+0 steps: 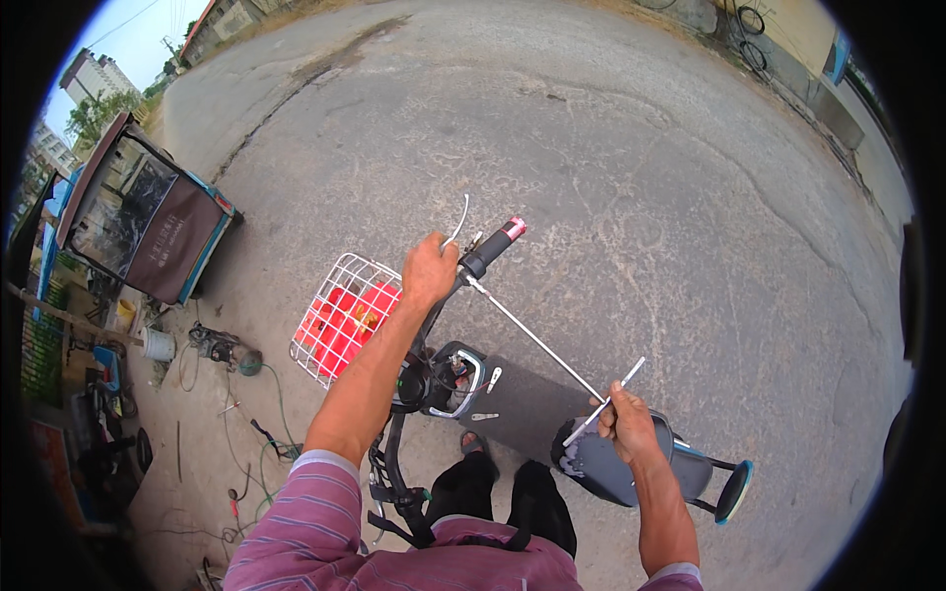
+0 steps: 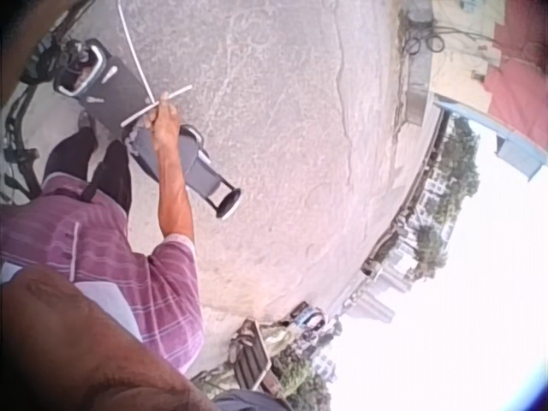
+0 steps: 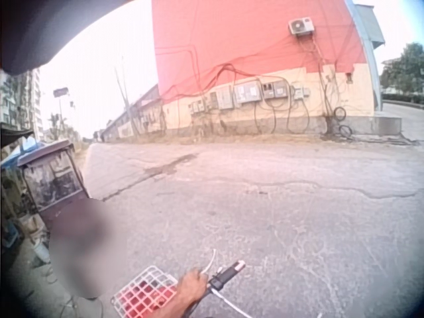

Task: The person repairs an electric scooter by adjusting the handlebar controls and cables, then works on the front wheel area. The person uses a metal rod to manipulate components near the handlebars and later kneels to adjust parts near the front tire.

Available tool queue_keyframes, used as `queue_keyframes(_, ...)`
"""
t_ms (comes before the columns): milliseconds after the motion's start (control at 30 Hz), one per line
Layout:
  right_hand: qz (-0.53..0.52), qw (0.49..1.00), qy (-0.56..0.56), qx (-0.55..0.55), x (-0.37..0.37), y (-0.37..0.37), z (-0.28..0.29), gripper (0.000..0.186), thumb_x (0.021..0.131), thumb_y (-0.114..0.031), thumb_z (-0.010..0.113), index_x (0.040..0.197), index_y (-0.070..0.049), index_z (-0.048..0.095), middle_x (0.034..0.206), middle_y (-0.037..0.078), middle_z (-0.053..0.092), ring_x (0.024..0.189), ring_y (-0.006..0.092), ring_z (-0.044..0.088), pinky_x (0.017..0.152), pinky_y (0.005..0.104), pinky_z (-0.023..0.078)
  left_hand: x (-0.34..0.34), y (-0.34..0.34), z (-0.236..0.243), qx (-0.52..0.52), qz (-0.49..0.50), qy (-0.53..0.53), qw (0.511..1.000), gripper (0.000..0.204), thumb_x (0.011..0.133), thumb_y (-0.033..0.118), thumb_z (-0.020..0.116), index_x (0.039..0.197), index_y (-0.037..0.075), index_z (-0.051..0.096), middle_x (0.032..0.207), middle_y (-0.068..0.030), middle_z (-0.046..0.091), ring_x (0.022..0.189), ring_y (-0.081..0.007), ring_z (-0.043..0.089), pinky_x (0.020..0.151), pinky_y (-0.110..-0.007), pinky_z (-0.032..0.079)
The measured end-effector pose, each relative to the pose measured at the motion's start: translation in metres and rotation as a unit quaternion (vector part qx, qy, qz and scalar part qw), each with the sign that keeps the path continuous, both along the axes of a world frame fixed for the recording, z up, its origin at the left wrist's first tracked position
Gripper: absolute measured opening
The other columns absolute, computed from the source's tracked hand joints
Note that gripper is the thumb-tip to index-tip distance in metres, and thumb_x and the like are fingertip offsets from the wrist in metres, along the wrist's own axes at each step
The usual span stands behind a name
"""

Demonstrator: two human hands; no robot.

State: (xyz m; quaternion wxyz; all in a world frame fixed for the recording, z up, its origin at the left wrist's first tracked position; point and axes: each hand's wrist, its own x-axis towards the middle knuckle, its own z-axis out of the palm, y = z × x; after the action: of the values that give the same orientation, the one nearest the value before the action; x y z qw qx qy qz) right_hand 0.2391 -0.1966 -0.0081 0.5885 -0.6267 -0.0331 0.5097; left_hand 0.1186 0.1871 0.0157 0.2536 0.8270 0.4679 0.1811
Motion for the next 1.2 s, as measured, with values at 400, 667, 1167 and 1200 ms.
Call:
queue_keyframes(400, -0.056, 0.988, 0.144, -0.003, 0.001, 0.008, -0.002, 0.043, 0.1, -0.038, 0.054, 0.114, 0.002, 0.058, 0.065, 0.005, 0.058, 0.051, 0.0113, 0.052, 0.044, 0.0256, 0.039, -0.002, 0.004, -0.003, -0.017, 0.004, 0.009, 1.0, 0.04, 0.089, 0.034, 0.054, 0.104, -0.003, 0.063, 0.1, -0.0327, 0.064, 0.099, -0.0491, 0.061, 0.088, -0.053, 0.047)
queue_keyframes(667, -0.023, 0.929, -0.369, 0.022, -0.023, -0.001, 0.007, 0.036, 0.096, -0.009, 0.054, 0.13, 0.003, 0.051, 0.084, 0.017, 0.07, 0.07, 0.0195, 0.068, 0.064, 0.0331, 0.056, -0.004, 0.005, 0.0, 0.001, 0.0, -0.004, 1.0, 0.041, 0.09, 0.034, 0.053, 0.104, -0.003, 0.064, 0.103, -0.031, 0.064, 0.102, -0.049, 0.06, 0.09, -0.052, 0.046)
queue_keyframes(1167, 0.084, 0.961, -0.265, 0.015, 0.03, -0.008, -0.006, 0.039, 0.092, -0.034, 0.067, 0.109, 0.0, 0.064, 0.08, 0.01, 0.065, 0.072, 0.0233, 0.062, 0.062, 0.036, 0.051, 0.001, 0.012, -0.021, 0.011, -0.081, -0.06, 0.995, 0.03, 0.094, 0.021, 0.053, 0.086, -0.008, 0.055, 0.078, -0.0234, 0.057, 0.072, -0.0317, 0.054, 0.073, -0.045, 0.042)
queue_keyframes(1200, 0.029, 0.999, -0.028, 0.021, 0.031, 0.002, -0.012, 0.04, 0.094, -0.035, 0.065, 0.108, 0.002, 0.063, 0.075, 0.009, 0.064, 0.069, 0.0209, 0.061, 0.06, 0.0344, 0.05, -0.001, 0.014, -0.018, 0.009, -0.079, -0.051, 0.996, 0.03, 0.094, 0.021, 0.053, 0.085, -0.008, 0.055, 0.077, -0.0231, 0.057, 0.072, -0.0315, 0.054, 0.073, -0.045, 0.042)
